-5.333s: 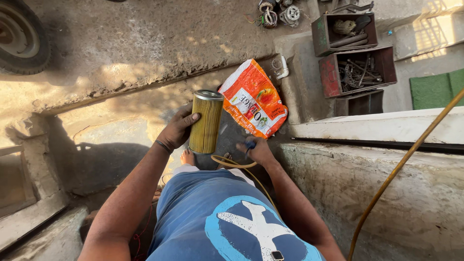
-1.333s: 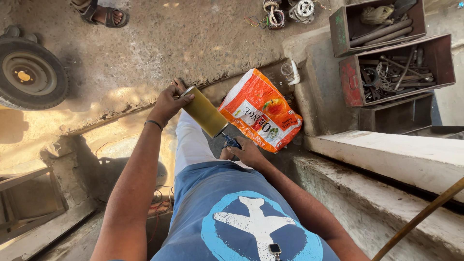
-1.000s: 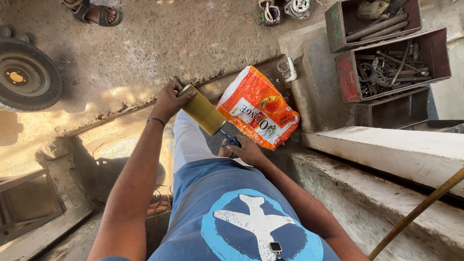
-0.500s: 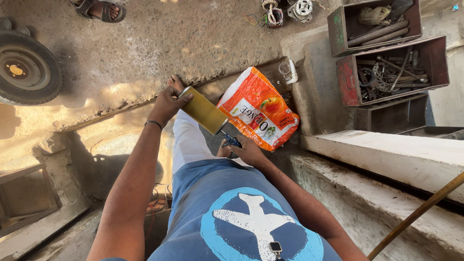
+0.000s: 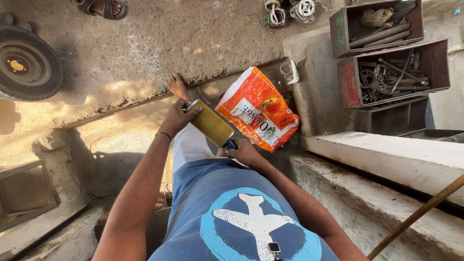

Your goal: The person holds a cylindrical pleated air filter and uses a compressed-air blow gun to blow dust off it, rotating the filter to clean different sides. They then carry the filter and walk across the workshop yard.

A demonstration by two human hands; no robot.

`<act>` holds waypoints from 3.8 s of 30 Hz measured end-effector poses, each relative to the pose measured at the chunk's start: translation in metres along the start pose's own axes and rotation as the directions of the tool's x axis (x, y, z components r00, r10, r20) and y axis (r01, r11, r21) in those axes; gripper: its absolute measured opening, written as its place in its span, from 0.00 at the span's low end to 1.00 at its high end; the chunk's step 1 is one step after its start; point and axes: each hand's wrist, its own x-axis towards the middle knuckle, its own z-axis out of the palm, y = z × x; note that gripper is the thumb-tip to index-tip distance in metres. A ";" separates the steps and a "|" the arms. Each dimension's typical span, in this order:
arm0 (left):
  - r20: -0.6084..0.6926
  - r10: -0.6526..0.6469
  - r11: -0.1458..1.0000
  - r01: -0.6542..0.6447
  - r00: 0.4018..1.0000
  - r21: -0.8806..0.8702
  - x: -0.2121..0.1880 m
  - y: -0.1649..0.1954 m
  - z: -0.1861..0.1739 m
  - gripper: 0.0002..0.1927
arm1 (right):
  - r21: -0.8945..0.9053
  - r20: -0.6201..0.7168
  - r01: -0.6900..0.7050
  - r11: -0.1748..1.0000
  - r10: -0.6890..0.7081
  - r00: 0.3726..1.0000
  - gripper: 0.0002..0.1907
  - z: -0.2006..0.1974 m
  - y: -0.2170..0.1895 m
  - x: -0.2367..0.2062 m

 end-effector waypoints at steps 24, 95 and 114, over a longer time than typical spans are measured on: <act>-0.037 -0.204 0.931 0.183 0.978 -0.315 0.013 -0.007 -0.020 0.24 | -0.186 -0.024 0.009 0.983 -0.014 1.000 0.16 -0.018 -0.001 -0.023; 0.037 -0.192 0.843 0.184 0.981 -0.505 -0.044 -0.025 -0.063 0.30 | -0.033 -0.004 -0.095 0.995 0.095 0.995 0.14 0.031 0.000 -0.062; -0.038 -0.135 0.864 0.099 0.990 -0.493 -0.093 -0.138 -0.200 0.31 | -0.063 -0.013 -0.091 0.994 0.091 0.996 0.11 0.165 -0.071 -0.041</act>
